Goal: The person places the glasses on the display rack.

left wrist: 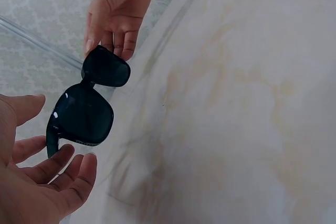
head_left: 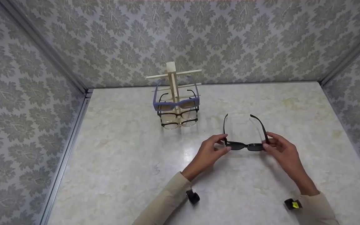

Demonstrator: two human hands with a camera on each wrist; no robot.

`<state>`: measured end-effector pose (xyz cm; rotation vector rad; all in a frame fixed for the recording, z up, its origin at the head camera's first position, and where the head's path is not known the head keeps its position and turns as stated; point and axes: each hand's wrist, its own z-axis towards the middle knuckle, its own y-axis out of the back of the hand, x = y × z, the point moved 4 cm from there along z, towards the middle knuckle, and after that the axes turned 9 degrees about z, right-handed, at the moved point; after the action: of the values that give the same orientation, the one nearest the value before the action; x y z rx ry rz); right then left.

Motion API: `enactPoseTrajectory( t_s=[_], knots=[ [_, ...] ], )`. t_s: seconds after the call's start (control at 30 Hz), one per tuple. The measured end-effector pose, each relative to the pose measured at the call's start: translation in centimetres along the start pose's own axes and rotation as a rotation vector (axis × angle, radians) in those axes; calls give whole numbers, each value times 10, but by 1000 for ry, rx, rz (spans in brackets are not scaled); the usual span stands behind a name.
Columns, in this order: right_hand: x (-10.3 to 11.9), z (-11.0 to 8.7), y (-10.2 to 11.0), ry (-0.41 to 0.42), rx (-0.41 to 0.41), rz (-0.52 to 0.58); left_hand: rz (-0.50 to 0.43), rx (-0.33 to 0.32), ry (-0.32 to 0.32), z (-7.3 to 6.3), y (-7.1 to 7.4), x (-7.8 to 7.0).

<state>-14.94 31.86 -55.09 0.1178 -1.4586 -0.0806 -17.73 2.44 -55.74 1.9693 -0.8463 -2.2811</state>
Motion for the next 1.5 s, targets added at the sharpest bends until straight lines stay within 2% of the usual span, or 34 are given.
enactPoseTrajectory(
  t_s=[0.33,0.57,0.97,1.2,1.5],
  knots=[
    [0,2,-9,9,18,48,11,1,13,-6,7,5],
    [-2,2,-16,7,43,46,-17,-33,8,-11,12,6],
    [-2,5,-35,1,55,76,-20,-58,10,-21,27,17],
    [-3,5,-46,10,80,101,-20,-68,-1,-31,37,18],
    [-1,7,-56,9,82,101,-34,-107,-6,-37,44,20]
  ],
)
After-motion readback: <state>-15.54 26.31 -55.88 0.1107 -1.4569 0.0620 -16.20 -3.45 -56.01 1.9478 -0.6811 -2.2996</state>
